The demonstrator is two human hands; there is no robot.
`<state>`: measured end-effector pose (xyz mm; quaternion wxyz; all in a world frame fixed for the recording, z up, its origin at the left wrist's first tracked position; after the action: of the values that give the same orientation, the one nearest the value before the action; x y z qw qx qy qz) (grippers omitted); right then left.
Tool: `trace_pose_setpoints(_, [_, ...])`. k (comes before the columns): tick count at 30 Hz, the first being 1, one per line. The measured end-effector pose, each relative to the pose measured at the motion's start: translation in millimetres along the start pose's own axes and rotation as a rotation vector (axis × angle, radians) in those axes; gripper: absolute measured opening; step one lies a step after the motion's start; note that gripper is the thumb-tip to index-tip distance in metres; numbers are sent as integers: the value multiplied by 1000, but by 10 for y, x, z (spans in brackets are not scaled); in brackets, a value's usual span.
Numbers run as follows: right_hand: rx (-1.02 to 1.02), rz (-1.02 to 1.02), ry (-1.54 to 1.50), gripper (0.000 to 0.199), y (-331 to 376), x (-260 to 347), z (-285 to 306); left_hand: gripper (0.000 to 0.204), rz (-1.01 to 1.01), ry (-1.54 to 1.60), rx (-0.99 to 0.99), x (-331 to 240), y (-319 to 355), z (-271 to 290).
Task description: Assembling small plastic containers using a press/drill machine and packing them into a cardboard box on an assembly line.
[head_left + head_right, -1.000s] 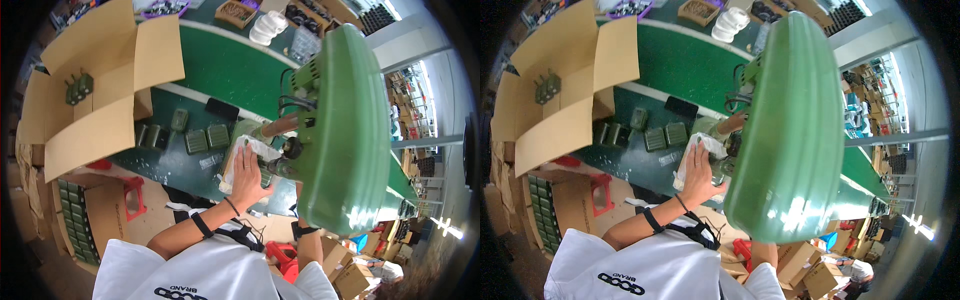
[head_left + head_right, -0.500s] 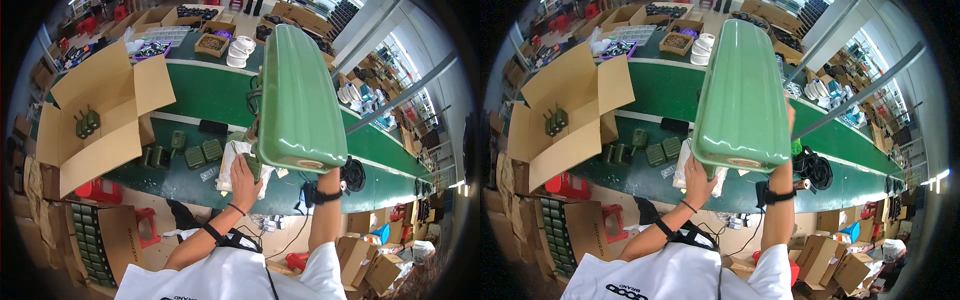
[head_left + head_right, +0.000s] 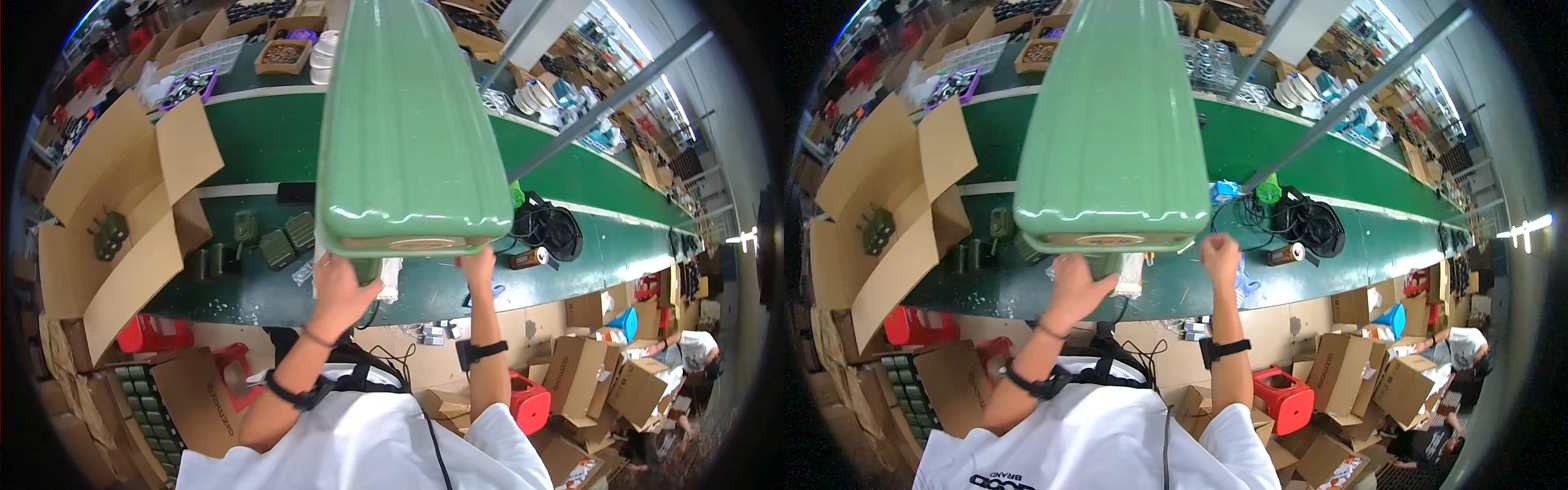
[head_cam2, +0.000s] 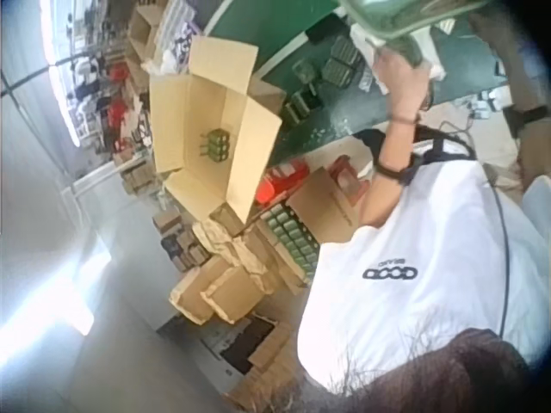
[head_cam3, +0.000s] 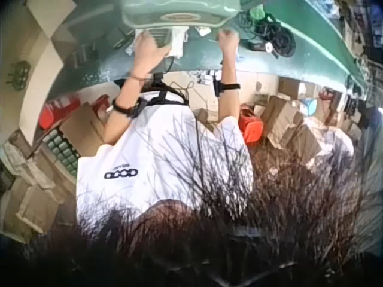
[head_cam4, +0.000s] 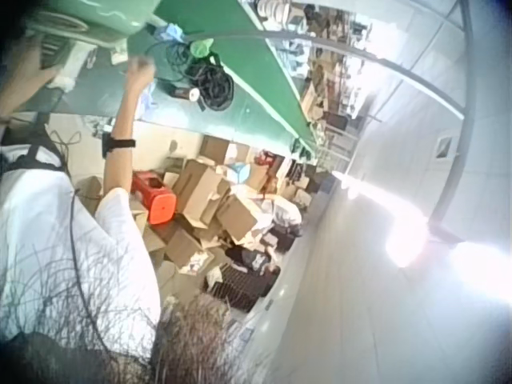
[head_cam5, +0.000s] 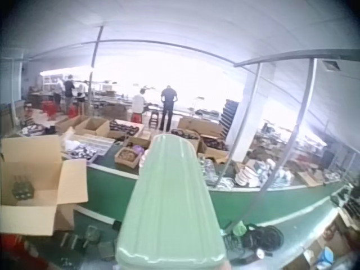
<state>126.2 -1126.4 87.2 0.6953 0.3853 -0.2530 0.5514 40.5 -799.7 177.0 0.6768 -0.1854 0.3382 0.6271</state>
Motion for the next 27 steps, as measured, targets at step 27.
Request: trace_pose_setpoints(27, [-64,838,-688,16,2652,2053,537,95,-645,22,18,-1106,1350,1133])
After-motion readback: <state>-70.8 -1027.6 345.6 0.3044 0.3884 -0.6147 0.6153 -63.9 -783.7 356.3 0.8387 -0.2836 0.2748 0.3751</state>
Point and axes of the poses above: each hand's wrist, its own y-axis away from the middle knuckle, its own z-axis out of the back of the hand, x = y × z, the point moved 7 cm from there along -y, towards the middle knuckle, and after that the axes turned 15 degrees about x, right-handed, at the moved point
